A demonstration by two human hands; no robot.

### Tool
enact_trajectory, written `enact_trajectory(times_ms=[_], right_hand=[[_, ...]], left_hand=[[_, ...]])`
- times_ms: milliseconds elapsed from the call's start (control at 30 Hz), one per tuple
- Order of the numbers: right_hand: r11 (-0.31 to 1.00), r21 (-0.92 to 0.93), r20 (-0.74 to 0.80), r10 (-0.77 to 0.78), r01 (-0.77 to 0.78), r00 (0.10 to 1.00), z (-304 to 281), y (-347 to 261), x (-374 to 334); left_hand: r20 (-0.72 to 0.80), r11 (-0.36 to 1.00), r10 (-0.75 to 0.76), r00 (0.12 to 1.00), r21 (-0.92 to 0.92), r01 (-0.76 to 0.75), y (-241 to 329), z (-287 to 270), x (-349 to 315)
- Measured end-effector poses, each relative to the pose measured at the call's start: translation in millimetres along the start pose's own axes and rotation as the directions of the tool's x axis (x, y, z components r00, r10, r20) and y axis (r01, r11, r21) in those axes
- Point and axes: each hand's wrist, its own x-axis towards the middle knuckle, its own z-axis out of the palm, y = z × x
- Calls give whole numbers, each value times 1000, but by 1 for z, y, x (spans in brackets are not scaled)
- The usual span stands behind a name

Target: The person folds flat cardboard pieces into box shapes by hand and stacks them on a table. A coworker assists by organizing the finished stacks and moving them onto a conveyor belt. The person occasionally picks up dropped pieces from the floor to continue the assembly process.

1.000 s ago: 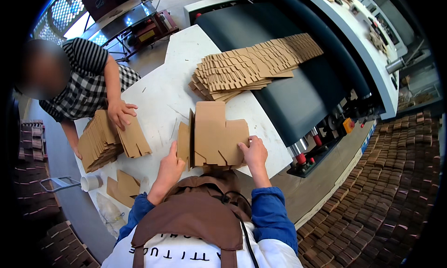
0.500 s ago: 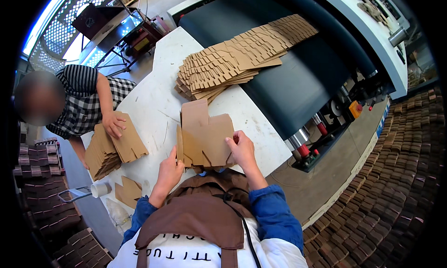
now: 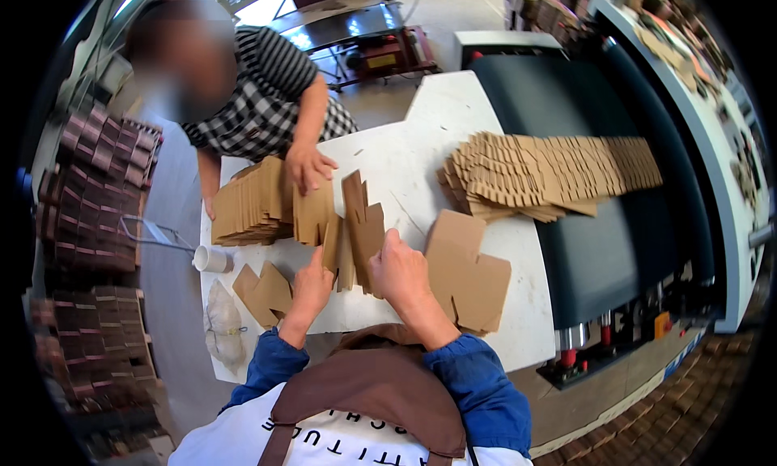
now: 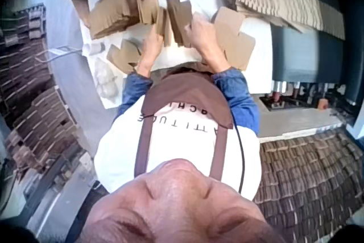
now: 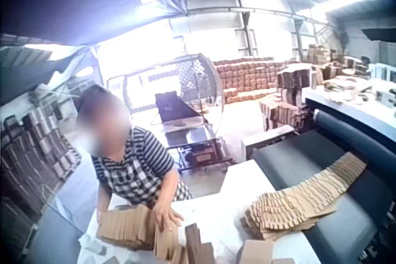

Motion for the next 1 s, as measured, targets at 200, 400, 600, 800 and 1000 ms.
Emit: enact_trajectory(times_ms=[200,400,600,800,1000], right_hand=[[996,-88,116,21,-11,993,25,-12,34],[871,346,415,192,-349,889,98,1,30],[891,341,540,76,-301,838,144,17,9],[895,411,369,11,-174,929,173,-6,48],[924,341,-30,193,-172,981,72,52,8]], left_hand=[[-66,968,-62,996,-247,44,-32,-6,7],[1,901,-74,997,-429,67,-39,3,10],[188,830,54,981,-554,61,-39,-25,18],[32,941,20,999,-337,-8,-68,-4,58],[-87,910,-42,995,-415,2,-68,-6,46]])
